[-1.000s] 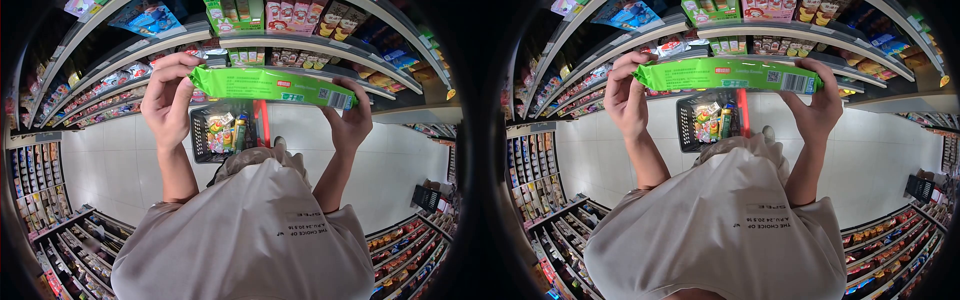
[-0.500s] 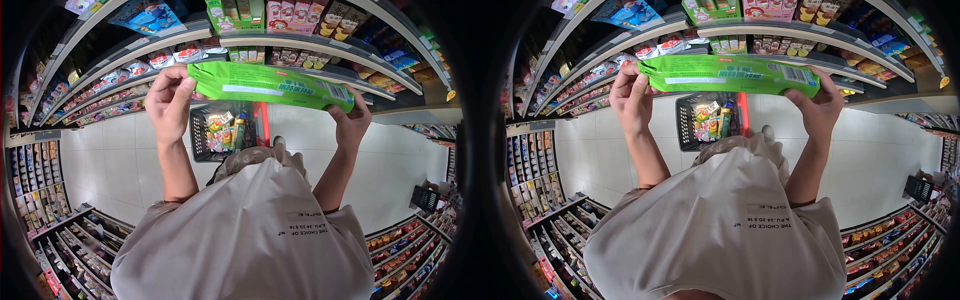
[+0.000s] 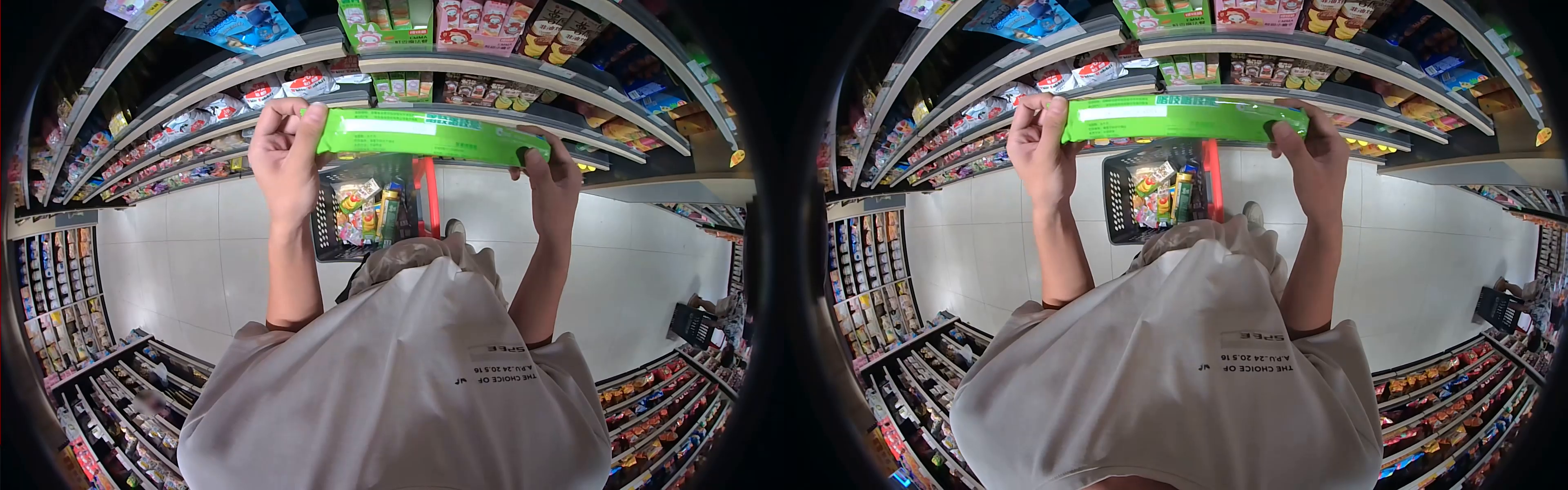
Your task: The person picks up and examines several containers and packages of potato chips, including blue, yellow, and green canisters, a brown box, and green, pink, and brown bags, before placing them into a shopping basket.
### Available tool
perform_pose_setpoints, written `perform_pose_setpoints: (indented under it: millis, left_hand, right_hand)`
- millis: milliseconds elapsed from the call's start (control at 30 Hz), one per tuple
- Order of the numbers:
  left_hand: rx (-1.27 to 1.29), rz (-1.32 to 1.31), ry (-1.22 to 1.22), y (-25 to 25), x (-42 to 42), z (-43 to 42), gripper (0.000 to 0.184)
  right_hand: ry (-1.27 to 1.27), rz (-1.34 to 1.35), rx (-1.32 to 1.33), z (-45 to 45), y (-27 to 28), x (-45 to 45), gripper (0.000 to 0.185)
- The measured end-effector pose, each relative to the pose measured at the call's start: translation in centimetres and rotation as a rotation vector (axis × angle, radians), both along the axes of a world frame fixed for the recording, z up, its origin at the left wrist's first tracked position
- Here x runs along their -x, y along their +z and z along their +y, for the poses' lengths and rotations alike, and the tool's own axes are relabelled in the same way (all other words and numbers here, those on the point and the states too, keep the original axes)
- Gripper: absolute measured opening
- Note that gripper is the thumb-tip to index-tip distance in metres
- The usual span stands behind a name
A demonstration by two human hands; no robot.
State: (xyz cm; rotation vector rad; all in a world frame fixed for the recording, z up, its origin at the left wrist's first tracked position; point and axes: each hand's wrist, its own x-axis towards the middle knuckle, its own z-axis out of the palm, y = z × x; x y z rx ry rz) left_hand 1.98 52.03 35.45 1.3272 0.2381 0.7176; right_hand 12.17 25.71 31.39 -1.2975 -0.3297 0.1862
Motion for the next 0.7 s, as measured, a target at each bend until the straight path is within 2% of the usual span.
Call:
perform_pose_setpoints:
  millis: [67,133,233,467,567,633,700]
  left_hand:
    - [0.017,0.017,0.03,0.1,-0.1,0.3,0.009]
    - [0.036,-0.024,-0.103,0.1,0.1,1.1,0.01]
    - [0.094,-0.021,-0.15,0.1,0.1,1.3,0.011]
    - [0.185,-0.031,-0.226,0.5,0.6,2.5,0.01]
    - [0.181,-0.121,-0.217,0.4,0.8,3.4,0.008]
    - [0.21,-0.128,-0.218,0.1,1.1,4.3,0.009]
    - [0.221,-0.138,-0.2,-0.1,1.3,4.9,0.012]
  right_hand:
    - [0.074,0.045,0.003,0.1,0.1,-0.1,0.032]
    - [0.146,0.224,-0.141,0.1,0.1,0.0,0.032]
    - [0.27,0.249,-0.153,-0.2,-0.2,-0.2,0.033]
    - [0.226,0.207,-0.096,-0.1,-0.6,-0.4,0.032]
    - [0.161,0.138,-0.199,0.5,0.0,0.3,0.033]
    - [0.268,0.07,-0.263,0.3,0.1,0.3,0.035]
    - [0.272,0.062,-0.224,0.2,0.7,0.7,0.036]
